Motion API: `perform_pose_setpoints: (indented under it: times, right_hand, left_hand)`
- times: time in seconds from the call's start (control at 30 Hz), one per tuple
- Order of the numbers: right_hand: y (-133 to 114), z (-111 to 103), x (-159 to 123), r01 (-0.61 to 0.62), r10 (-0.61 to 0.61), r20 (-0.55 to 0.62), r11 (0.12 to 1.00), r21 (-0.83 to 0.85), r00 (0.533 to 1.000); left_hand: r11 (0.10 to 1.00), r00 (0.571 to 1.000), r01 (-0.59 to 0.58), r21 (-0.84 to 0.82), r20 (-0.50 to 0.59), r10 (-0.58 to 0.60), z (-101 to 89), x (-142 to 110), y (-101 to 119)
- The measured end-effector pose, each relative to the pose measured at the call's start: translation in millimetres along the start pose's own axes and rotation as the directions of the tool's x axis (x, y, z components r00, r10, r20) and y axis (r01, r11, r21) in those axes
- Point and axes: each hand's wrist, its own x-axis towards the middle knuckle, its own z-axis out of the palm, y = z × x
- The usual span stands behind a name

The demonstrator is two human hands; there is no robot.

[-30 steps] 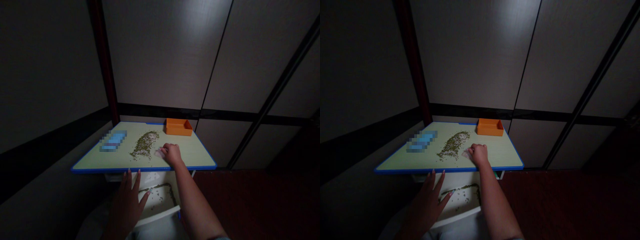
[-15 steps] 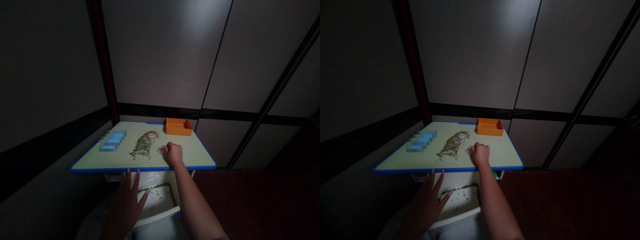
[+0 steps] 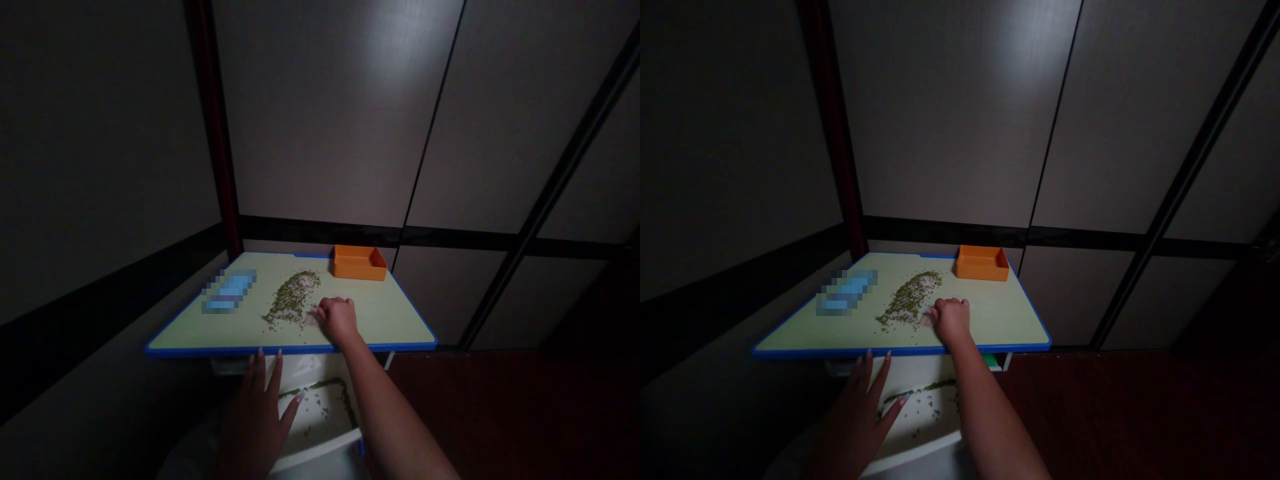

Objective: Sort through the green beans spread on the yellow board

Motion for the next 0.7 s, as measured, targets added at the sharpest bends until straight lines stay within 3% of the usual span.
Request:
perform_pose_setpoints:
  times: [0.37, 0.7]
  right_hand:
    - [3.7, 1.3, -5.6, 0.073, -0.076, 0.020, 0.991, 0.108, 0.997]
    - [2.4, 0.6, -7.1, 0.077, -0.077, -0.002, 0.994, 0.077, 0.997]
  left_hand:
    - [0.999, 0.999, 0.029, -0.017, 0.030, -0.029, -2.2, 1.0, 0.6]
    - [0.995, 0.994, 0.086, -0.043, 0.066, -0.084, -6.6, 1.4, 4.8]
